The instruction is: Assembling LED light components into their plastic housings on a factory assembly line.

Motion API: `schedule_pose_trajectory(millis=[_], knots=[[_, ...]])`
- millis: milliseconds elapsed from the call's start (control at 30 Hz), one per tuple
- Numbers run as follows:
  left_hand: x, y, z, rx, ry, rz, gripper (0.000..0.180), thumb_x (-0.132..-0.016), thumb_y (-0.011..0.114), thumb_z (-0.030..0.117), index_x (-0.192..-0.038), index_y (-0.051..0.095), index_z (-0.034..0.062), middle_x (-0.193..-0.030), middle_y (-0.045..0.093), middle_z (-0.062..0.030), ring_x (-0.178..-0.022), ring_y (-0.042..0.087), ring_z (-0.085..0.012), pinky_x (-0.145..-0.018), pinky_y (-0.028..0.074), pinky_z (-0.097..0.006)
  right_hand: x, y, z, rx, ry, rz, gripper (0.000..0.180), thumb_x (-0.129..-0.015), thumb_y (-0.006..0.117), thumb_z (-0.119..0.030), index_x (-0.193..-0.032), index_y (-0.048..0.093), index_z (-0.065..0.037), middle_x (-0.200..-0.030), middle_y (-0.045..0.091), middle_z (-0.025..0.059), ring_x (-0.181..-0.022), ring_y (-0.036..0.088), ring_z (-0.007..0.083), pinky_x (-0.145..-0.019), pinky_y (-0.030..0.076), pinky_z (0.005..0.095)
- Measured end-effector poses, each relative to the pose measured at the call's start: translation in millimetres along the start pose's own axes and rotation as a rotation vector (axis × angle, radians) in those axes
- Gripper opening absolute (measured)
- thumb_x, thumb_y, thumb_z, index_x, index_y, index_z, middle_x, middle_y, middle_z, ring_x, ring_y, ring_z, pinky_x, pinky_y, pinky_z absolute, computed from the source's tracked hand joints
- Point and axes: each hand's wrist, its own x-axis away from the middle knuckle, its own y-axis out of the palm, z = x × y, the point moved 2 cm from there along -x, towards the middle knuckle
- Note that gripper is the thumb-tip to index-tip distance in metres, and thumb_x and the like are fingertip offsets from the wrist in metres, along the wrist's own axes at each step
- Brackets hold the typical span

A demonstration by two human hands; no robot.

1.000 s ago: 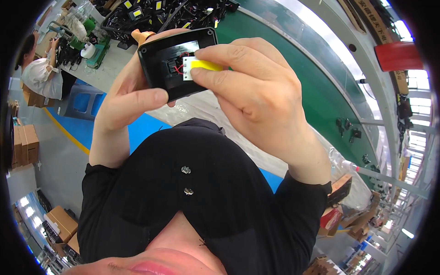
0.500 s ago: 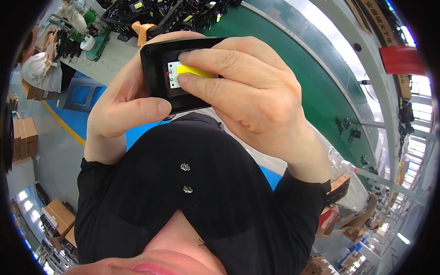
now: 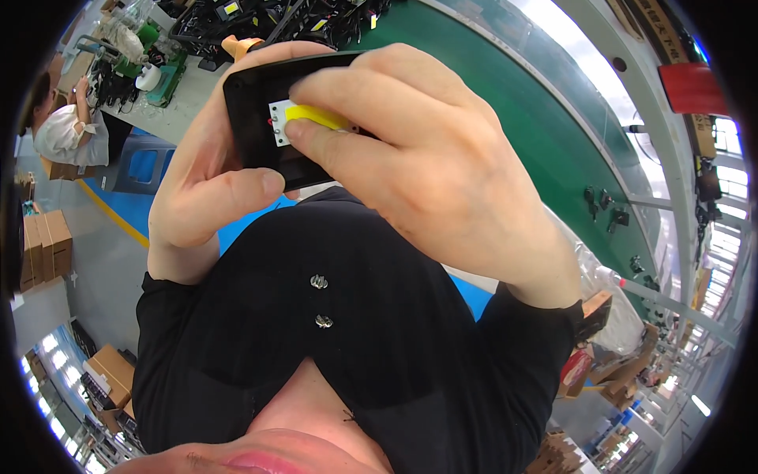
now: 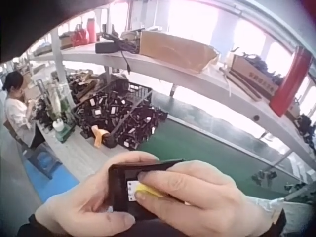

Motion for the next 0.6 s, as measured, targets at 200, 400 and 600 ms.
schedule_pose_trajectory(millis=[200, 400, 600], knots=[[-1, 0, 6, -0.047, 0.041, 0.045, 0.064, -0.072, 0.052, 0.009, -0.131, 0.033, -0.0024, -0.119, 0.051, -0.0138, -0.106, 0.053, -0.0220, -0.085, 0.047, -0.030, -5, -13, -2, 0.140, 0.044, -0.068, 0.034, -0.059, 0.066, -0.007, -0.091, 0.073, -0.016, -0.101, 0.056, 0.0078, -0.093, 0.053, 0.0243, -0.082, 0.040, 0.0338], [-10, -11, -11, -0.233, 0.228, 0.099, 0.038, -0.089, 0.041, -0.002, -0.126, 0.032, 0.0007, -0.107, 0.051, -0.0116, -0.086, 0.056, -0.0114, -0.068, 0.050, -0.024, 14, 10, 20, -0.130, 0.127, 0.005, 0.028, -0.079, 0.058, -0.027, -0.096, 0.072, -0.009, -0.109, 0.050, 0.0155, -0.101, 0.045, 0.0250, -0.086, 0.033, 0.0360], [-10, 2, -17, -0.289, 0.255, 0.216, 0.036, -0.087, 0.043, -0.004, -0.121, 0.036, -0.0002, -0.110, 0.048, -0.0128, -0.093, 0.054, -0.0149, -0.074, 0.050, -0.027, 36, 50, 34, -0.998, 0.671, 0.357, 0.036, -0.081, 0.067, -0.018, -0.112, 0.059, -0.002, -0.094, 0.059, 0.0039, -0.078, 0.053, 0.0090, -0.070, 0.042, 0.0238]])
